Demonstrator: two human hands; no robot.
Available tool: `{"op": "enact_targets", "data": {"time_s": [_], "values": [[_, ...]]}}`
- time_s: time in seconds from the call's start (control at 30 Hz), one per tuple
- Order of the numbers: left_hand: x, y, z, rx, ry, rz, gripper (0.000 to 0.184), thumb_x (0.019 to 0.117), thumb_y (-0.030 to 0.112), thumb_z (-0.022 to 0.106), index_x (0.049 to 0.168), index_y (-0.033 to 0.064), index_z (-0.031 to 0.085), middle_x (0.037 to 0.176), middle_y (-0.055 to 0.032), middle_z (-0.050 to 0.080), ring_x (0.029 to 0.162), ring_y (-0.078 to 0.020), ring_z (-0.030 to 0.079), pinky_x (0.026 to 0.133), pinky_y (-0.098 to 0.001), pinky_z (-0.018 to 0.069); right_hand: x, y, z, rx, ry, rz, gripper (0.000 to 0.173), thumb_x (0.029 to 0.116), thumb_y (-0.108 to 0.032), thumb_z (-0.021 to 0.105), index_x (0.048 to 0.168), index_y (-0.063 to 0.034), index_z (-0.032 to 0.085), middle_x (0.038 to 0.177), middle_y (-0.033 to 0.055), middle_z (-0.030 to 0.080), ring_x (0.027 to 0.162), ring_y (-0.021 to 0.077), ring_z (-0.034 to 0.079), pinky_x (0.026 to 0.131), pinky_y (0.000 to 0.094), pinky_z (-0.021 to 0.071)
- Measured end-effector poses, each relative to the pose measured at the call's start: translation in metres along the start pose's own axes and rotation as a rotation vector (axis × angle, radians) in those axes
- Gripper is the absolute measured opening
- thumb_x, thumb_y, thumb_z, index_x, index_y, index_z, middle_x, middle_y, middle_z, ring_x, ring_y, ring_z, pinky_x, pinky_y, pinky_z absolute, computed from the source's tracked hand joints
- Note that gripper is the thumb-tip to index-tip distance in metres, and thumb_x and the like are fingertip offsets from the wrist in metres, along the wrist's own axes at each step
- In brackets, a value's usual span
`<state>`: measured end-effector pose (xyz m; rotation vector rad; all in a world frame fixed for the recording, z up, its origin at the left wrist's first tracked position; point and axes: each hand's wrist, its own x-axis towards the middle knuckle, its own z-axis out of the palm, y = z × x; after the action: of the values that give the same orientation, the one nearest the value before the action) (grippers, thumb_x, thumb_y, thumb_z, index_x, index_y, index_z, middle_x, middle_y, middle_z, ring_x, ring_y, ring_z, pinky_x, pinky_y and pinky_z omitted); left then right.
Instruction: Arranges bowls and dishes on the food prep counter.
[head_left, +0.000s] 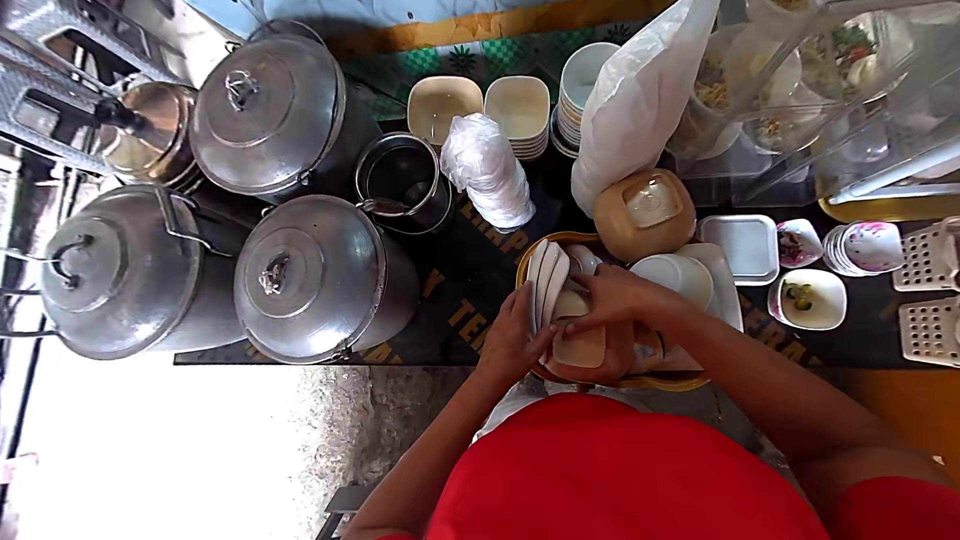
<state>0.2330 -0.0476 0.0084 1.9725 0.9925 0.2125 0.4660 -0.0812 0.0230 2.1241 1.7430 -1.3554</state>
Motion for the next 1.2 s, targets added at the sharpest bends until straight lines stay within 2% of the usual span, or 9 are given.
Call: {"op": "enact_targets", "data": {"time_s": [0.1, 0.37, 0.47, 0.6, 0.73, 0.87, 1.0, 1.1, 1.2], "values": [[-0.003, 0.001, 0.0, 0.013, 0.013, 0.002, 0.077, 0.097, 0.027, 0.07, 0.159, 0.0029, 0.032, 0.155, -0.0251, 0.043, 0.129, -0.0353, 0.058, 0.102, -0.0513, 0.0526, 0.004, 0.001, 0.001, -0.021, -0.005, -0.018, 0.09, 0.0733, -0.069, 0.08, 0.13, -0.0008, 0.065, 0.131, 0.0314, 0.055, 0.123, 0.0496, 0.053, 0.098, 0.0687, 0.0435], [-0.004, -0.003, 0.003, -0.014, 0.046, 0.018, 0.076, 0.0962, 0.026, 0.071, 0.159, 0.0047, 0.034, 0.156, -0.0232, 0.043, 0.126, -0.0322, 0.061, 0.097, -0.0471, 0.0567, -0.011, -0.007, -0.001, 0.067, -0.072, -0.06, 0.095, 0.076, -0.048, 0.088, 0.143, 0.0037, 0.046, 0.13, 0.03, 0.057, 0.12, 0.0469, 0.057, 0.098, 0.0661, 0.0455], [-0.004, -0.005, 0.005, -0.019, 0.058, 0.026, 0.077, 0.0957, 0.027, 0.072, 0.159, 0.0044, 0.034, 0.156, -0.0231, 0.042, 0.126, -0.0311, 0.061, 0.097, -0.0456, 0.0573, -0.03, -0.015, 0.0, 0.006, 0.006, -0.045, 0.089, 0.0807, -0.053, 0.083, 0.141, 0.0026, 0.049, 0.131, 0.0274, 0.057, 0.124, 0.0456, 0.054, 0.103, 0.0634, 0.0434], [-0.006, -0.004, 0.006, -0.006, 0.069, 0.015, 0.072, 0.0978, 0.027, 0.07, 0.157, 0.0032, 0.037, 0.156, -0.0229, 0.043, 0.127, -0.031, 0.061, 0.098, -0.0456, 0.0569, -0.046, -0.011, 0.011, 0.002, 0.116, -0.06, 0.095, 0.0705, -0.057, 0.089, 0.14, -0.0034, 0.054, 0.127, 0.0264, 0.057, 0.121, 0.0458, 0.054, 0.101, 0.0652, 0.042], [-0.011, -0.005, 0.004, 0.143, 0.19, 0.105, 0.069, 0.0971, 0.038, 0.066, 0.151, -0.0008, 0.047, 0.152, -0.025, 0.048, 0.136, -0.0395, 0.053, 0.108, -0.0572, 0.0458, -0.062, -0.005, 0.015, 0.176, 0.053, -0.087, 0.09, 0.0731, -0.042, 0.091, 0.145, -0.0075, 0.049, 0.129, 0.0229, 0.057, 0.114, 0.0403, 0.06, 0.093, 0.0618, 0.0495], [-0.012, 0.011, -0.006, 0.195, 0.327, 0.231, 0.071, 0.0982, 0.054, 0.056, 0.146, 0.0006, 0.054, 0.149, -0.0221, 0.053, 0.135, -0.0389, 0.053, 0.109, -0.0595, 0.041, -0.074, 0.006, 0.005, 0.312, 0.093, -0.139, 0.083, 0.07, -0.042, 0.087, 0.139, -0.0101, 0.054, 0.113, 0.0166, 0.068, 0.102, 0.0325, 0.067, 0.085, 0.0592, 0.0531], [0.0, 0.047, -0.026, -0.079, 0.126, 0.322, 0.084, 0.0949, 0.06, 0.058, 0.151, -0.0019, 0.045, 0.15, -0.0209, 0.052, 0.135, -0.0322, 0.053, 0.111, -0.0538, 0.0441, -0.092, 0.017, -0.029, 0.521, 0.195, -0.245, 0.085, 0.0637, -0.045, 0.084, 0.137, -0.0116, 0.055, 0.109, 0.0091, 0.069, 0.096, 0.0191, 0.068, 0.082, 0.0462, 0.0576], [0.015, 0.075, -0.048, -0.414, -0.147, 0.336, 0.094, 0.0891, 0.058, 0.067, 0.155, -0.0016, 0.038, 0.138, -0.0114, 0.061, 0.119, -0.0101, 0.062, 0.102, -0.0317, 0.0527, -0.106, 0.022, -0.056, 0.614, 0.396, -0.507, 0.087, 0.0642, -0.056, 0.084, 0.136, -0.016, 0.054, 0.11, -0.0066, 0.068, 0.096, -0.0005, 0.066, 0.081, 0.0227, 0.0591], [0.034, 0.095, -0.074, -0.746, -0.292, 0.397, 0.077, 0.0813, 0.044, 0.082, 0.136, 0.0012, 0.049, 0.11, 0.0051, 0.071, 0.096, -0.0004, 0.069, 0.085, -0.0234, 0.0592, -0.108, 0.016, -0.082, 0.637, 0.55, -0.783, 0.082, 0.0715, -0.055, 0.085, 0.138, -0.02, 0.052, 0.117, -0.0154, 0.065, 0.105, -0.0046, 0.064, 0.087, 0.0164, 0.0572]]}}
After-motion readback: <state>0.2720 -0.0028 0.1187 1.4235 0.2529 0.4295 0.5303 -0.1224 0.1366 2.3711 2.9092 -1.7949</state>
